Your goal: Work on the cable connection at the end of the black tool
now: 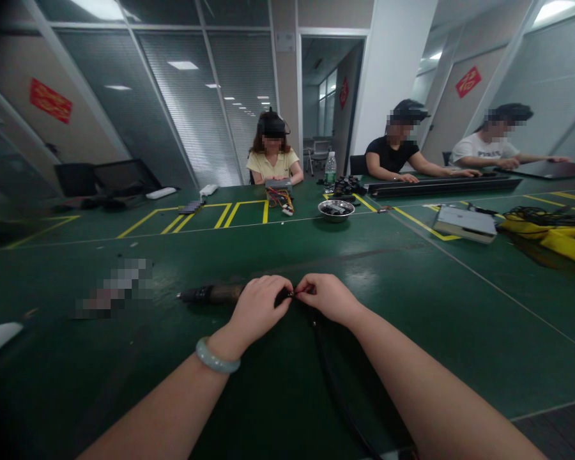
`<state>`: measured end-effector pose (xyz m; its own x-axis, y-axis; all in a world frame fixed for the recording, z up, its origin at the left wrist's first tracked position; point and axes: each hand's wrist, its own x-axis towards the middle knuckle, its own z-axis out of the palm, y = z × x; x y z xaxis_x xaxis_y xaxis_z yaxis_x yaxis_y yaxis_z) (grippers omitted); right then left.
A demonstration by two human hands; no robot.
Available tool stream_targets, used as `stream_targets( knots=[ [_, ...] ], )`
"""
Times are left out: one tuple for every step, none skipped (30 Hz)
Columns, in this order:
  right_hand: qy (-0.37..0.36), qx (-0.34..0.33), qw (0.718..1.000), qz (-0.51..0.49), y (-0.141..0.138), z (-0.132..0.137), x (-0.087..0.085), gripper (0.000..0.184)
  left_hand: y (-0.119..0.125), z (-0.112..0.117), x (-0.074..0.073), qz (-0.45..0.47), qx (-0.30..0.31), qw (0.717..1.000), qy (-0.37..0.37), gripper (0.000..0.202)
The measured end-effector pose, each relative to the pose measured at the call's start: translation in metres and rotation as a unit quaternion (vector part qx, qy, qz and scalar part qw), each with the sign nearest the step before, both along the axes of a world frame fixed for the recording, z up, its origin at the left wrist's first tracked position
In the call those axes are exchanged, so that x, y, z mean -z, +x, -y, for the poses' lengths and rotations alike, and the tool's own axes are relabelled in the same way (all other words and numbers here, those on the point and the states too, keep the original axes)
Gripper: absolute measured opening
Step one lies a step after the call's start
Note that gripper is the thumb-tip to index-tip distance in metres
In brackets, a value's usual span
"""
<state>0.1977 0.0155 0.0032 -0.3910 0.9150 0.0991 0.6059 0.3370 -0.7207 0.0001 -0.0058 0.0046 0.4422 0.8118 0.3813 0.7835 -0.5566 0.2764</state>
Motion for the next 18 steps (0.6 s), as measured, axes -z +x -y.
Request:
stream_targets(
  knots=[
    [-0.001, -0.001, 1.0, -0.001, -0.0001, -0.0002, 0.0001, 0.012, 0.0002, 0.0, 0.0003, 0.002, 0.0, 1.0, 0.002, 0.015],
    [-0.002, -0.002, 1.0, -0.003, -0.0003, -0.0004, 0.0003, 0.011, 0.0003, 0.0, 0.0008, 0.004, 0.0, 1.0, 0.006, 0.018],
    [-0.002, -0.003, 1.0, -0.005, -0.0004, -0.0006, 0.0004, 0.011, 0.0004, 0.0, 0.0015, 0.007, -0.001, 1.0, 0.009, 0.022],
    [-0.003, -0.004, 1.0, -0.006, -0.0005, -0.0008, 0.0006, 0.01, 0.0005, -0.0001, 0.0022, 0.01, -0.005, 1.0, 0.011, 0.027],
    [-0.003, -0.004, 1.0, -0.005, -0.0006, -0.0009, 0.0006, 0.01, 0.0005, -0.0002, 0.0027, 0.013, -0.012, 1.0, 0.012, 0.031],
    [-0.002, -0.004, 1.0, -0.003, -0.0006, -0.0009, 0.0006, 0.01, 0.0004, -0.0003, 0.0031, 0.016, -0.02, 1.0, 0.012, 0.034],
    [-0.001, -0.003, 1.0, 0.0, -0.0006, -0.0009, 0.0005, 0.01, 0.0002, -0.0004, 0.0031, 0.017, -0.024, 1.0, 0.011, 0.035],
    [0.0, -0.001, 1.0, 0.003, -0.0005, -0.0008, 0.0004, 0.011, 0.0, -0.0004, 0.003, 0.015, -0.022, 1.0, 0.01, 0.031],
    [0.001, 0.0, 1.0, 0.006, -0.0004, -0.0008, 0.0004, 0.011, -0.0003, -0.0004, 0.0026, 0.011, -0.015, 1.0, 0.009, 0.026],
    [0.003, 0.001, 1.0, 0.009, -0.0003, -0.0008, 0.0005, 0.011, -0.0006, -0.0004, 0.0022, 0.006, -0.004, 1.0, 0.008, 0.02],
    [0.005, 0.001, 1.0, 0.011, -0.0002, -0.0008, 0.0006, 0.012, -0.0009, -0.0005, 0.0017, 0.001, 0.006, 1.0, 0.008, 0.015],
    [0.007, 0.001, 1.0, 0.013, -0.0001, -0.001, 0.0009, 0.012, -0.0011, -0.0006, 0.0014, -0.002, 0.012, 1.0, 0.007, 0.012],
    [0.007, 0.001, 1.0, 0.014, -0.0001, -0.0011, 0.0011, 0.012, -0.0012, -0.0007, 0.0012, -0.004, 0.014, 1.0, 0.007, 0.011],
    [0.007, 0.001, 1.0, 0.014, -0.0001, -0.0012, 0.0014, 0.012, -0.0011, -0.0008, 0.0011, -0.005, 0.012, 1.0, 0.007, 0.011],
    [0.005, 0.001, 1.0, 0.012, -0.0001, -0.0013, 0.0017, 0.012, -0.001, -0.0009, 0.0012, -0.005, 0.009, 1.0, 0.007, 0.012],
    [0.003, 0.001, 1.0, 0.008, -0.0002, -0.0014, 0.002, 0.012, -0.0009, -0.001, 0.0012, -0.005, 0.007, 1.0, 0.008, 0.013],
    [0.0, 0.002, 1.0, 0.004, -0.0002, -0.0014, 0.0022, 0.012, -0.0007, -0.001, 0.0012, -0.004, 0.006, 1.0, 0.008, 0.014],
    [-0.002, 0.002, 1.0, 0.0, -0.0003, -0.0014, 0.0025, 0.012, -0.0005, -0.0009, 0.0012, -0.002, 0.005, 1.0, 0.008, 0.015]
  ],
)
